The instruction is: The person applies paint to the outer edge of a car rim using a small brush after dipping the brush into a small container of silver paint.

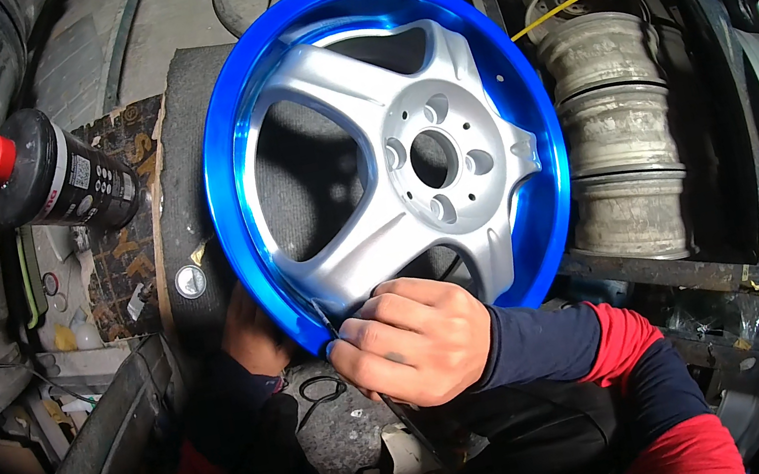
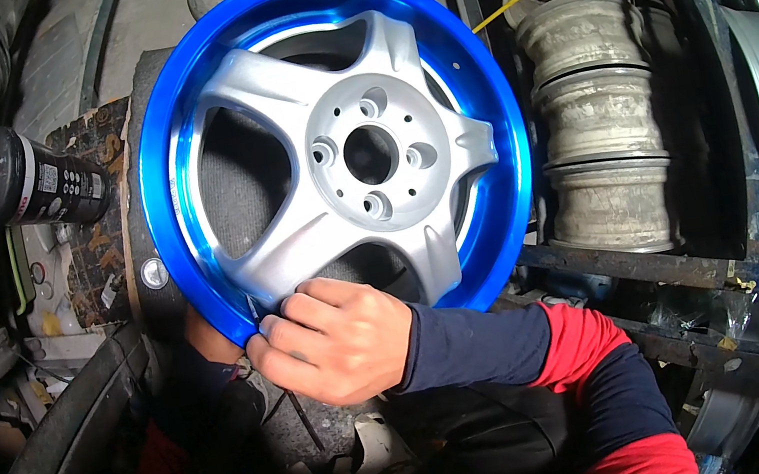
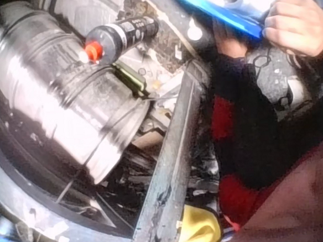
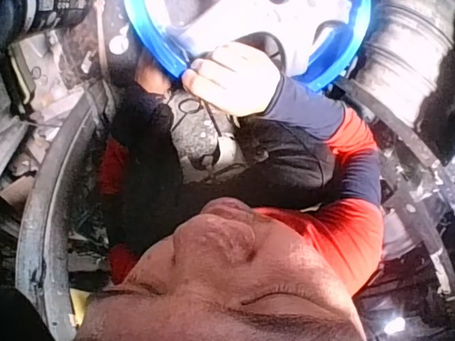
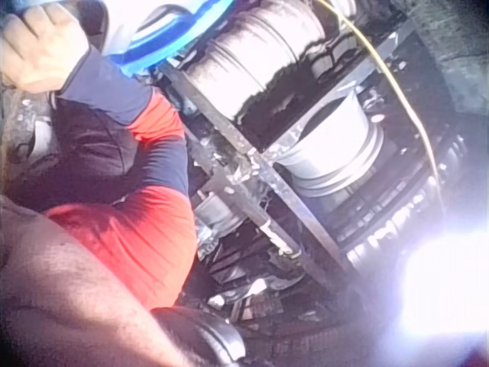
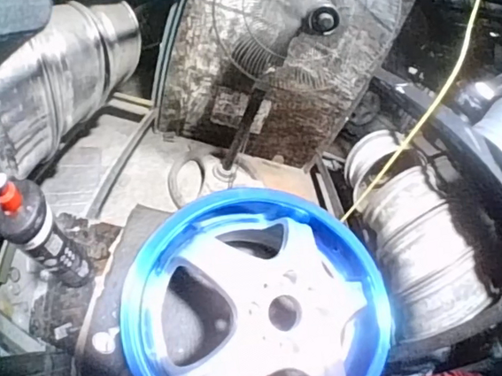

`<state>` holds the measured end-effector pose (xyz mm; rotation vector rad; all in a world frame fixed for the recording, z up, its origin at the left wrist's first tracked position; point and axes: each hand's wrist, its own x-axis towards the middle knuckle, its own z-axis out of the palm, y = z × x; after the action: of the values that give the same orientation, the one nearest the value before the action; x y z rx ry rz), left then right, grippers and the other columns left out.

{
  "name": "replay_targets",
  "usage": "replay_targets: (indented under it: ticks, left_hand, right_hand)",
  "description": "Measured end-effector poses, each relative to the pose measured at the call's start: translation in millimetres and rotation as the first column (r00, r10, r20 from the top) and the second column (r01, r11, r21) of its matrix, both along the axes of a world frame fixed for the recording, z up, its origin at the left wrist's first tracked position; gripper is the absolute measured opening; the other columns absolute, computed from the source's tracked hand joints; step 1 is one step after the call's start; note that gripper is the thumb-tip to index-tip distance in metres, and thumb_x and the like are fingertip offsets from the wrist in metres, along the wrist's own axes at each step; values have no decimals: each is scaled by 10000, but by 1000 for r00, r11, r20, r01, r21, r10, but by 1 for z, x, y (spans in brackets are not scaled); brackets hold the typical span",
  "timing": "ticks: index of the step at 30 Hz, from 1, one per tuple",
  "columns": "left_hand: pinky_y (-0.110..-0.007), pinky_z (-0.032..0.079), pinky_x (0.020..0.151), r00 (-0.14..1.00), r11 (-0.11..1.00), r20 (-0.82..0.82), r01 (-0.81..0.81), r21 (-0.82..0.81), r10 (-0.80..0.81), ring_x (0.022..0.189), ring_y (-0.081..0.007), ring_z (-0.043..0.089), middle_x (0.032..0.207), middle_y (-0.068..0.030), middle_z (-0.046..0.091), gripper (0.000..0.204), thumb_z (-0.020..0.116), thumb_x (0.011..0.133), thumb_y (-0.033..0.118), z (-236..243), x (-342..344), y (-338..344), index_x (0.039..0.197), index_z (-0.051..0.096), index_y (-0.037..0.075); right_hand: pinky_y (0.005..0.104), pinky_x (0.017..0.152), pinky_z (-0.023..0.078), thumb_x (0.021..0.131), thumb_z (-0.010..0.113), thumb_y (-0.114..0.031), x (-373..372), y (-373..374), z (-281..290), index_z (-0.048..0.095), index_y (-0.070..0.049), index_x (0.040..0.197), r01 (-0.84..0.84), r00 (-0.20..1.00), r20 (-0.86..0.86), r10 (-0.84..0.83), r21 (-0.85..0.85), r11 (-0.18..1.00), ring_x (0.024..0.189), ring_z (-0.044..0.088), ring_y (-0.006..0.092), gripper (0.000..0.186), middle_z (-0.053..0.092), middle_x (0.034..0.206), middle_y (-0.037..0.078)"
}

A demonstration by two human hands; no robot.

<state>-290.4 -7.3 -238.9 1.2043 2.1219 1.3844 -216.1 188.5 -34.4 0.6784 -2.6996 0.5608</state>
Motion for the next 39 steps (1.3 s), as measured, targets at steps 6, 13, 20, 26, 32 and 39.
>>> replay_targets:
  ticks: [6, 13, 20, 26, 32, 39]
  left_hand:
    - [-565, 450, 1069, 999, 999, 37, -6, -50, 8, 1267, -482, 524, 1371, -241, 563, 558, 760, 817, 155, 3, -2, -7, 1333, 594, 26]
    - [-509, 491, 974, 999, 999, -7, -46, 11, 46, 1143, -422, 599, 1226, -213, 621, 391, 693, 869, 144, 2, -1, -6, 1233, 621, 22]
    - [-567, 463, 1048, 1000, 998, 22, 12, -56, -11, 1231, -485, 540, 1339, -241, 579, 507, 750, 817, 142, -7, -1, -7, 1292, 617, 22]
    - [-564, 462, 1051, 1000, 1000, 24, -17, 1, 17, 1237, -481, 540, 1334, -242, 582, 502, 751, 825, 156, 4, -2, -6, 1290, 618, 21]
    - [-563, 455, 1064, 998, 998, 61, -23, -52, 27, 1253, -484, 531, 1347, -248, 576, 518, 760, 833, 183, -6, 3, -4, 1300, 609, 17]
    - [-557, 452, 1079, 998, 998, 58, -11, -55, 14, 1287, -492, 517, 1358, -256, 573, 555, 785, 833, 221, -1, -1, -10, 1314, 598, 18]
  right_hand:
    - [295, 636, 487, 748, 686, -172, -1, -1, 0, 678, -13, 992, -20, 1000, 4, 20, -10, 1000, 726, 597, 179, 292, 604, 821, 47]
    - [309, 634, 541, 771, 707, -182, -2, 1, 3, 692, 3, 992, -29, 999, 18, 28, 25, 999, 709, 634, 187, 288, 658, 869, 82]
    - [294, 620, 478, 741, 690, -173, 0, 0, 1, 678, -13, 985, -23, 1000, 11, 24, -13, 1000, 720, 587, 176, 292, 601, 817, 46]
    - [293, 625, 483, 748, 683, -171, -3, -3, 0, 677, -15, 994, -6, 1000, -15, 6, -1, 1000, 723, 589, 175, 291, 587, 801, 42]
    - [295, 625, 486, 752, 680, -163, 0, -1, -1, 671, -9, 983, -6, 1000, 10, 6, 2, 1000, 717, 588, 180, 278, 583, 795, 47]
    - [344, 694, 572, 807, 699, -224, 1, 1, 5, 685, -11, 980, -50, 998, 48, 49, 29, 998, 724, 630, 200, 275, 631, 849, 70]
